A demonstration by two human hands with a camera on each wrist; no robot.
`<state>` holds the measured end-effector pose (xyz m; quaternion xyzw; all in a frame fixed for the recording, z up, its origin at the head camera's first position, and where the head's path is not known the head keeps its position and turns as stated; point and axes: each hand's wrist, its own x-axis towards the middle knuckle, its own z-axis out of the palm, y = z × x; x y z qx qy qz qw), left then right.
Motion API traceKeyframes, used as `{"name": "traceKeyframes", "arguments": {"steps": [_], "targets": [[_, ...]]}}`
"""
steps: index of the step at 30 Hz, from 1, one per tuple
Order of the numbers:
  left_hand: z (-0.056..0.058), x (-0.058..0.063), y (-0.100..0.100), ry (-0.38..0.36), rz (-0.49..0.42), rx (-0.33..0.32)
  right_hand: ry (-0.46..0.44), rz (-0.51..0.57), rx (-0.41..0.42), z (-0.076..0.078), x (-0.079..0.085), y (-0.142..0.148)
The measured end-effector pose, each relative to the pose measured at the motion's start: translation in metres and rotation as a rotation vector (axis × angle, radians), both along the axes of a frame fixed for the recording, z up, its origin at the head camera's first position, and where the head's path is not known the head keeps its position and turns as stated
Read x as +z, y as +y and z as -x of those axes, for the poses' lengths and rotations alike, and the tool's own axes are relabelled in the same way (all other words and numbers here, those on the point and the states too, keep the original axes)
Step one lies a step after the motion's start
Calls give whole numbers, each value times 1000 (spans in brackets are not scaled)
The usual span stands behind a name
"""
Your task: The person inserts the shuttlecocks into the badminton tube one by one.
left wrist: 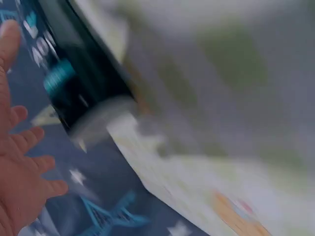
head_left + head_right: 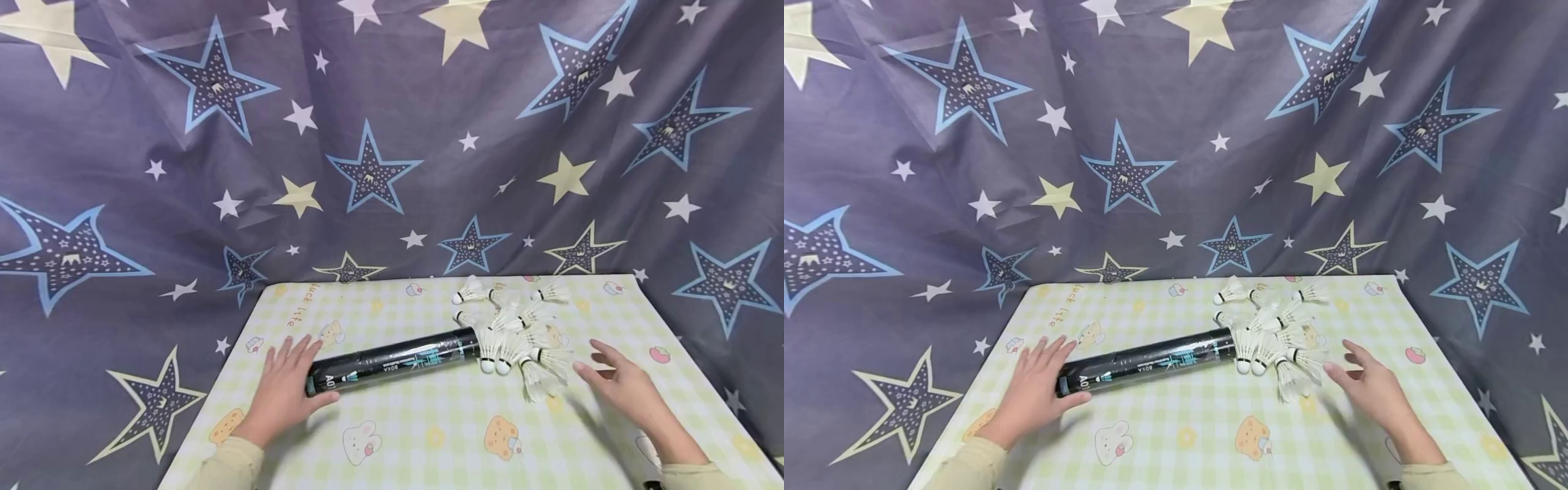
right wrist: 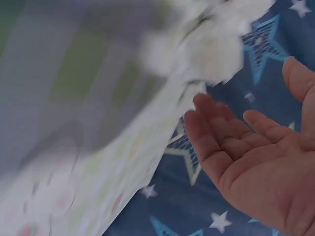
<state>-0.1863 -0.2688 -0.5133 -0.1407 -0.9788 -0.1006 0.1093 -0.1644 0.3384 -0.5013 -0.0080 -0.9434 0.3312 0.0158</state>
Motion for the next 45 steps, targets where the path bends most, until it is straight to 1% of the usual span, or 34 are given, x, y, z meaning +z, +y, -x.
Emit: {"name": "traceKeyframes", "arguments": {"steps": [3, 5, 9, 11, 13, 15, 17, 20, 22, 23, 26, 29, 31, 33, 35, 37, 42, 45], "targets": [[11, 2, 30, 8, 29, -40, 21, 75, -1, -6, 4, -22], [17, 3, 50, -14, 44, -53, 23, 123, 5, -9, 5, -35], [24, 0, 81, -63, 72, -76, -32, 207, 41, -13, 3, -55], [26, -4, 91, -73, 98, -87, -69, 229, 44, -15, 2, -62], [29, -7, 98, -84, 122, -92, -103, 240, 26, -16, 0, -67], [31, -9, 104, -94, 140, -87, -133, 274, 13, -18, 0, -71], [35, -12, 108, -114, 160, -68, -164, 330, 24, -18, -2, -75], [40, -16, 111, -125, 175, -49, -202, 383, 50, -17, -5, -79], [42, -19, 112, -124, 175, -47, -187, 351, 46, -16, -7, -81], [43, -20, 111, -123, 172, -49, -172, 322, 30, -16, -8, -81], [42, -19, 106, -88, 148, -66, -76, 218, -47, -17, -8, -80], [36, -15, 97, -39, 119, -88, 68, 148, -136, -18, -6, -77], [32, -11, 89, -6, 83, -100, 173, 130, -180, -18, -4, -75], [28, -8, 81, 11, 34, -106, 263, 121, -204, -16, -1, -74], [25, -5, 75, 10, -13, -105, 312, 132, -203, -14, 3, -75], [22, -4, 71, 7, -42, -102, 306, 181, -190, -11, 9, -78], [20, -4, 66, 11, -65, -93, 229, 368, -152, -4, 30, -95], [19, -2, 66, 14, -79, -94, 222, 430, -108, 2, 42, -111]]}}
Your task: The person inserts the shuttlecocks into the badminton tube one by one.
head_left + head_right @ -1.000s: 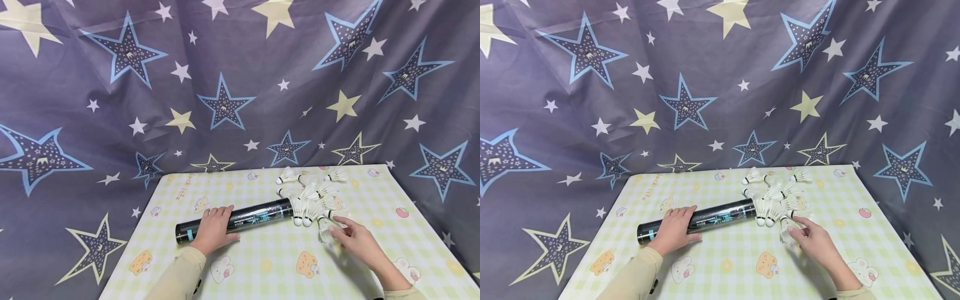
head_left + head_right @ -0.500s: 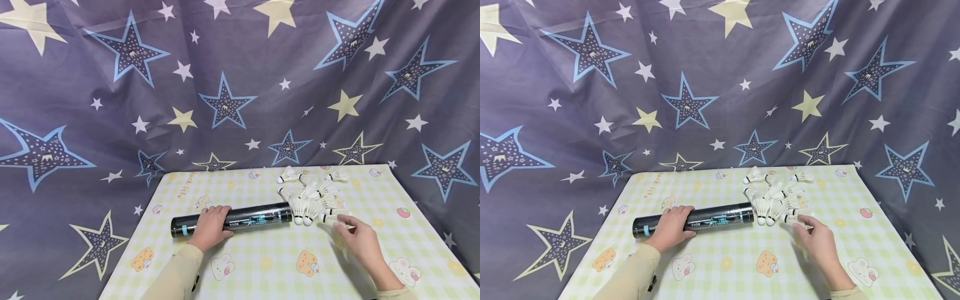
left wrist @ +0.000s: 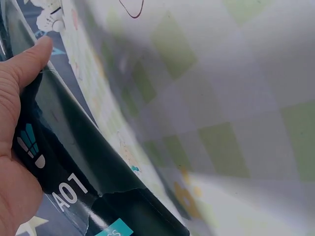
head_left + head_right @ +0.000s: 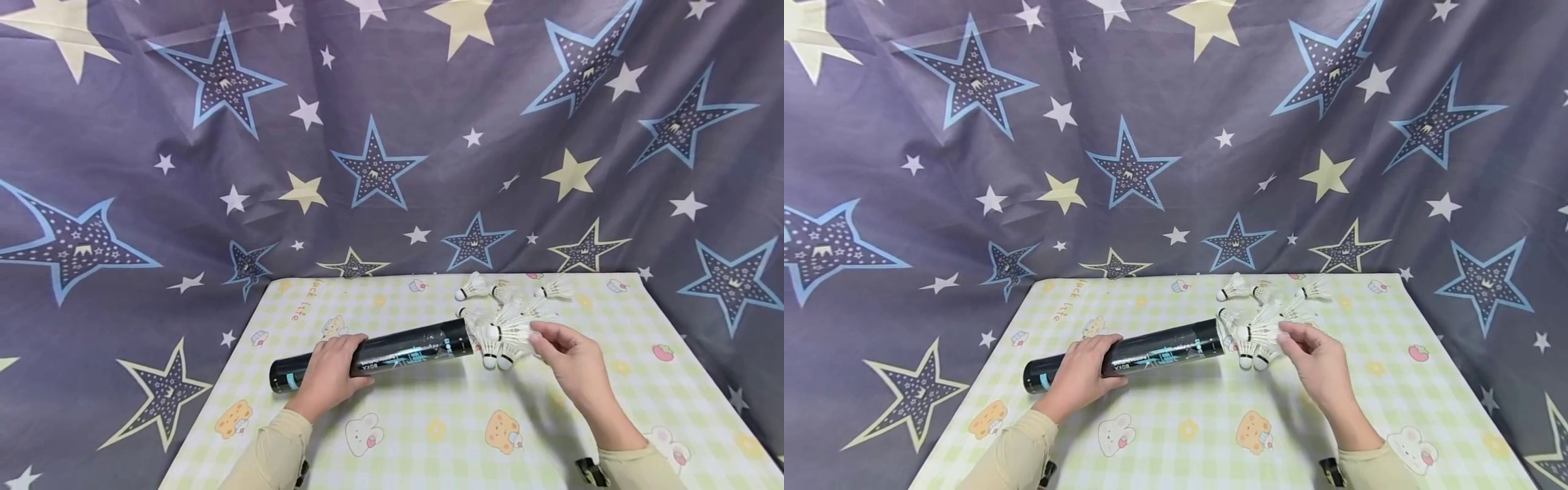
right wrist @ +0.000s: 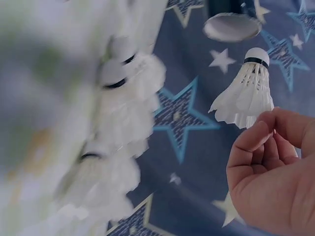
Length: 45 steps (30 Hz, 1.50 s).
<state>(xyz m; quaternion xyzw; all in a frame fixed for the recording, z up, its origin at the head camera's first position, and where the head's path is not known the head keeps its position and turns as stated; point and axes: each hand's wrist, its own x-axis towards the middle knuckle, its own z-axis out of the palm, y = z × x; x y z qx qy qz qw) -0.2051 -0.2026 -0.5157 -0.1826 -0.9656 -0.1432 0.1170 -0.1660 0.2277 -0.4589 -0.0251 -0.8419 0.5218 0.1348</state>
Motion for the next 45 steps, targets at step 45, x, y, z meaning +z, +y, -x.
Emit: {"name": "traceKeyframes", "arguments": {"steps": [45], "targets": [[-9, 7, 15, 31, -127, -4, -180, 81, 515, 12, -19, -71]]}}
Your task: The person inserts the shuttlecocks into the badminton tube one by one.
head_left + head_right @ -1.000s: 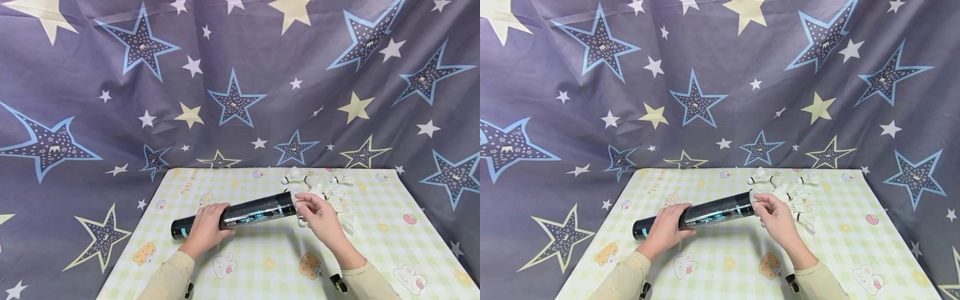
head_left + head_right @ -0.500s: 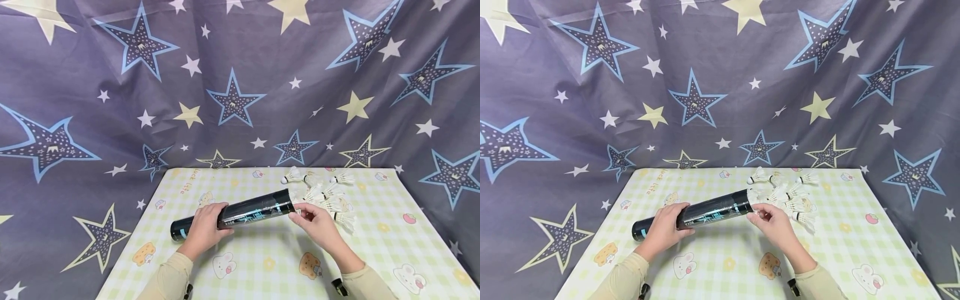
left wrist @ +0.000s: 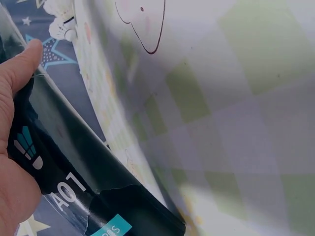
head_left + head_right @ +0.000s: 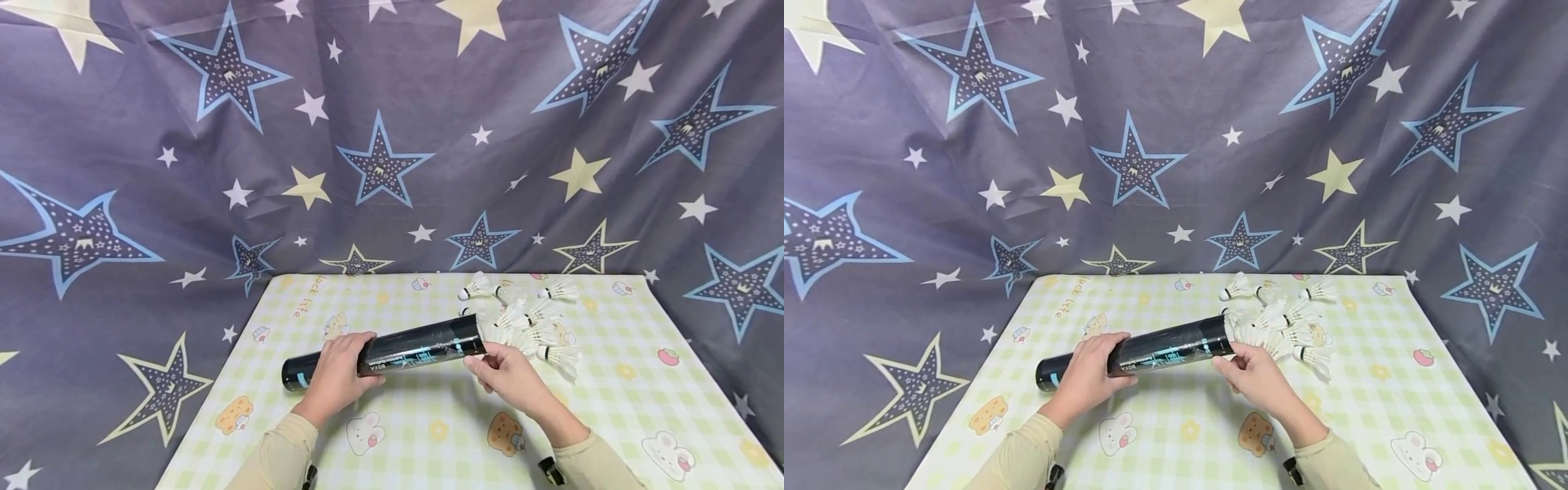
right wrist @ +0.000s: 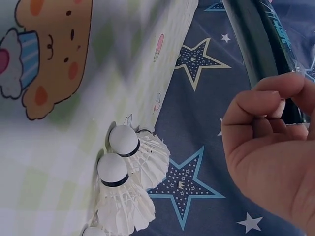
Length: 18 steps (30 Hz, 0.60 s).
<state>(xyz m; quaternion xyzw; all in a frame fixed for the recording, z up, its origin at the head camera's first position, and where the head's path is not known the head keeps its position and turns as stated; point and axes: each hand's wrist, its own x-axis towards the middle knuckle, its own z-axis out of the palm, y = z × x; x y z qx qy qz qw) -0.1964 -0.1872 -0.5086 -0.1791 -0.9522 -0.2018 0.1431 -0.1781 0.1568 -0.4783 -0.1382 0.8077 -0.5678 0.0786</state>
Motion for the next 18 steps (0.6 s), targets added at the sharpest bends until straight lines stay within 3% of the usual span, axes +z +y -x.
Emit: {"name": "traceKeyframes", "arguments": {"steps": [7, 12, 18], "targets": [[1, -2, -1, 19, 0, -1, -11, -3, -19, 1, -2, 4], [2, -2, -5, 14, 1, 28, 14, -26, -155, 5, 0, 29], [2, -1, -14, -27, 1, 55, 33, -205, -305, 13, -11, 78]]}}
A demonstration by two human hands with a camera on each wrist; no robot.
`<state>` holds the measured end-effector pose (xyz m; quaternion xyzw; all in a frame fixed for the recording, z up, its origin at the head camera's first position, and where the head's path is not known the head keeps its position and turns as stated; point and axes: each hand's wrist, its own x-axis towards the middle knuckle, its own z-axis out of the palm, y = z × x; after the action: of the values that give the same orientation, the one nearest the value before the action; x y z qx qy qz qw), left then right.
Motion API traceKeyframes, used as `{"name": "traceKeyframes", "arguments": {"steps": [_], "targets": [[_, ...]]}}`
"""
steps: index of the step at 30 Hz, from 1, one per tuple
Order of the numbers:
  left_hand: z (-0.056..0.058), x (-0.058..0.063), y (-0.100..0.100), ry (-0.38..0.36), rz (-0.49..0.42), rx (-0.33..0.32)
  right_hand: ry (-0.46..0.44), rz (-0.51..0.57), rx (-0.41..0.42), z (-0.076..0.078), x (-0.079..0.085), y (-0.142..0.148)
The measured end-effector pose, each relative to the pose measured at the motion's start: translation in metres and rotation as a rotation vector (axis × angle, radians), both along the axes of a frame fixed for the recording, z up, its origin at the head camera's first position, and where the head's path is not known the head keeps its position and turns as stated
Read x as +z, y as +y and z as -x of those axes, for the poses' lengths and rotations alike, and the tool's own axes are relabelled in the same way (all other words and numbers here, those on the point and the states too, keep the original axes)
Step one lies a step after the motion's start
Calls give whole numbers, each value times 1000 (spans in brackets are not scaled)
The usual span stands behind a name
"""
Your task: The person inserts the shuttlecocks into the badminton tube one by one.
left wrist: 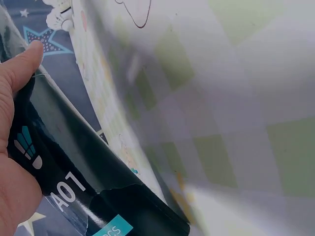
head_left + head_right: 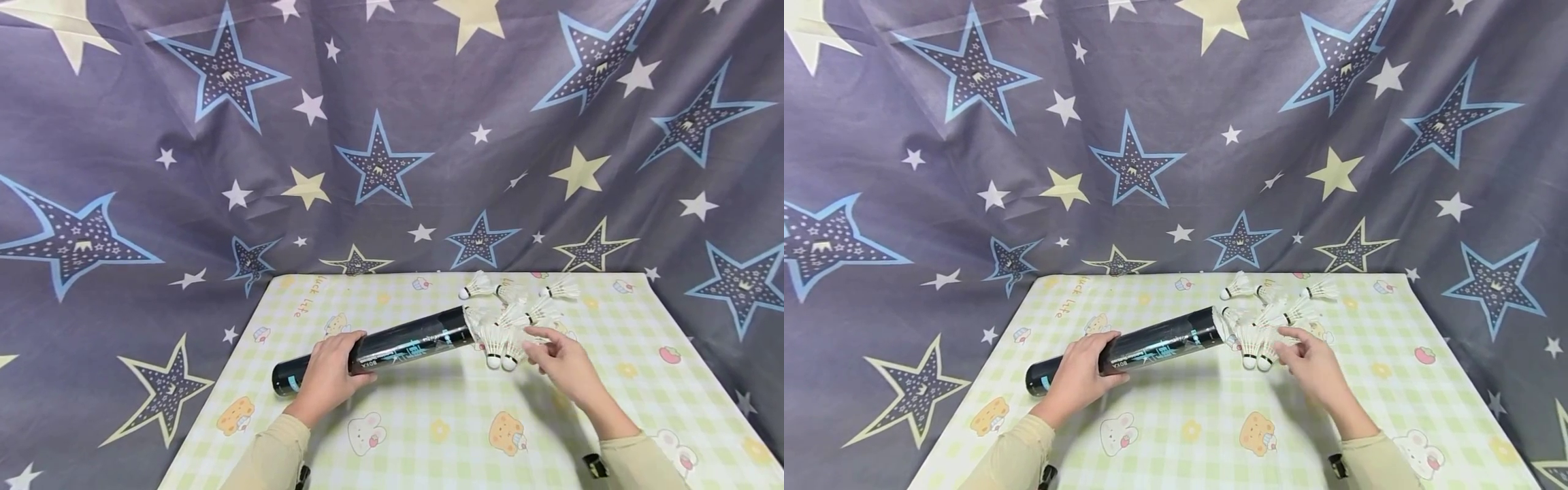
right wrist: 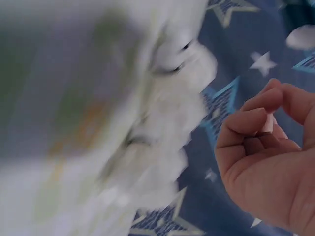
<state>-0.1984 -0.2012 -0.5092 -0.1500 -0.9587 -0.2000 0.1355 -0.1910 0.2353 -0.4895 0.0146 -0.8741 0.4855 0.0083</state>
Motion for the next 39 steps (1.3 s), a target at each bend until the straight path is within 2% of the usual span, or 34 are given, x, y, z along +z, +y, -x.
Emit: {"name": "traceKeyframes", "arguments": {"steps": [3, 8, 18, 26, 32, 35, 39], "targets": [[1, -2, -1, -13, 7, -4, -54, -70, -35, 1, -10, 18], [1, -5, 0, -12, 14, -14, -117, -90, -44, 2, -22, 27], [-4, -4, 0, -52, 22, -32, -138, -87, 35, 18, -29, 19], [-6, -5, -1, -49, 19, -26, -107, -168, -6, 10, -35, 22], [-5, -7, 0, -36, 36, -24, -158, -98, -41, -2, -25, 35], [-5, -9, 0, -29, 43, -31, -187, 13, -77, -6, -17, 38], [-5, -10, 1, -21, 50, -35, -180, 236, -93, -8, -5, 31]]}}
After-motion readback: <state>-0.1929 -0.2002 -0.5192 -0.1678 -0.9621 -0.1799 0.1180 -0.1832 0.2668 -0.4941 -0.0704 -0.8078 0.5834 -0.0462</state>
